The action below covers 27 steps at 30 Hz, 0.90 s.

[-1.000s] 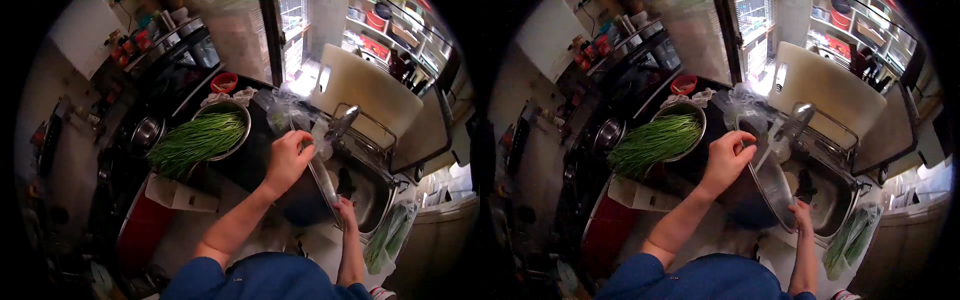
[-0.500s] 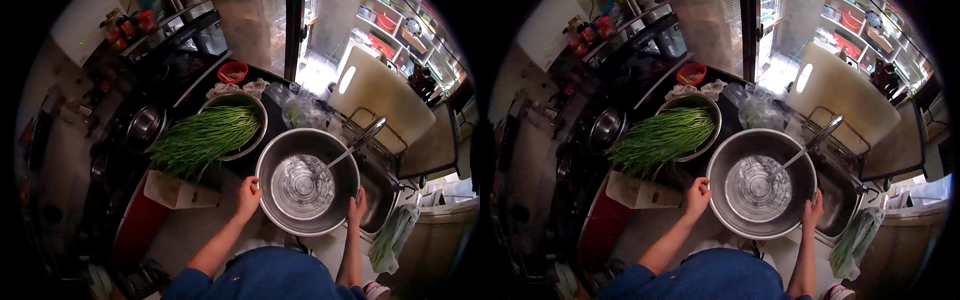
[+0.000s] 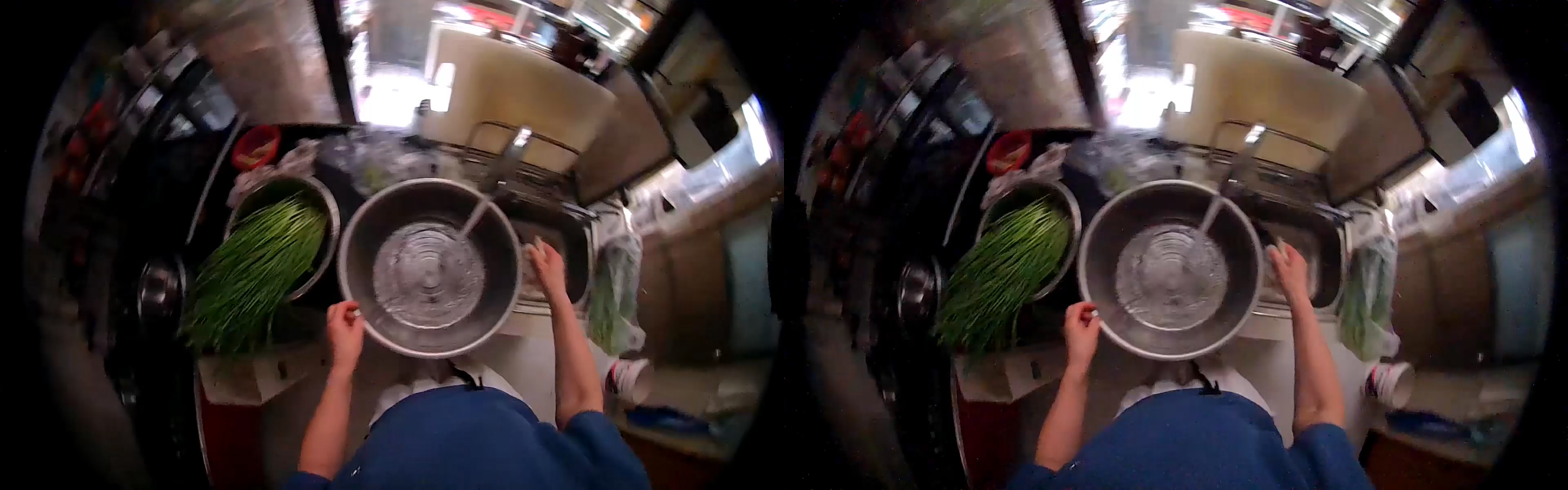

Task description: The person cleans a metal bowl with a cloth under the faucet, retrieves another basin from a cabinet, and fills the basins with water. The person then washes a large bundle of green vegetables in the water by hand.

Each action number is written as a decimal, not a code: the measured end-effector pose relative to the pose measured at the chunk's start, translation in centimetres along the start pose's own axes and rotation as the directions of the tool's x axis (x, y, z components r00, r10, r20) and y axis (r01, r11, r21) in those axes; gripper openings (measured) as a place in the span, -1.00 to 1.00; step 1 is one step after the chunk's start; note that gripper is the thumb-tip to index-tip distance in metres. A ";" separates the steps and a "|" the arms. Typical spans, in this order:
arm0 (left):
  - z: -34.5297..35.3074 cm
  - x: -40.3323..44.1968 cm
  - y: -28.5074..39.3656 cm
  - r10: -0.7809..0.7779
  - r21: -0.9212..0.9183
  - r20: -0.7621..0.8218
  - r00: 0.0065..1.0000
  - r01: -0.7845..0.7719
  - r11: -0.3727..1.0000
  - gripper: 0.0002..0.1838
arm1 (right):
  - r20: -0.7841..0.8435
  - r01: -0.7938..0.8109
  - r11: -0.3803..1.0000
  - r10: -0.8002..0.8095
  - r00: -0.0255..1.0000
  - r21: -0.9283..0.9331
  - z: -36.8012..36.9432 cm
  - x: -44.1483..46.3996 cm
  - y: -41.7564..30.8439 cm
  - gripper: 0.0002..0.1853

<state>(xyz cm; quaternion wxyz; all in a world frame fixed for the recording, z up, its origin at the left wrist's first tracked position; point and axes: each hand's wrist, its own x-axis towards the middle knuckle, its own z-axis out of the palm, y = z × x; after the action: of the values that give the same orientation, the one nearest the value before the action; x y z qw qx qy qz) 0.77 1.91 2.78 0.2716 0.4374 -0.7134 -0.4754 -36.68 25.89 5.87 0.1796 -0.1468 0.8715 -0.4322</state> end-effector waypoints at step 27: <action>1.0 -1.5 2.4 -0.019 0.229 -0.189 0.982 0.063 0.971 -0.72 | 0.480 0.558 0.796 -0.403 0.779 -0.236 4.9 18.3 -2.4 -0.59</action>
<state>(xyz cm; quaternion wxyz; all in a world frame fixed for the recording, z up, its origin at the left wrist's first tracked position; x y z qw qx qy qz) -0.17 4.05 4.59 0.2736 0.5233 -0.7269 -0.3507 -50.61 13.49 1.66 0.2070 -0.4852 0.8108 -0.2537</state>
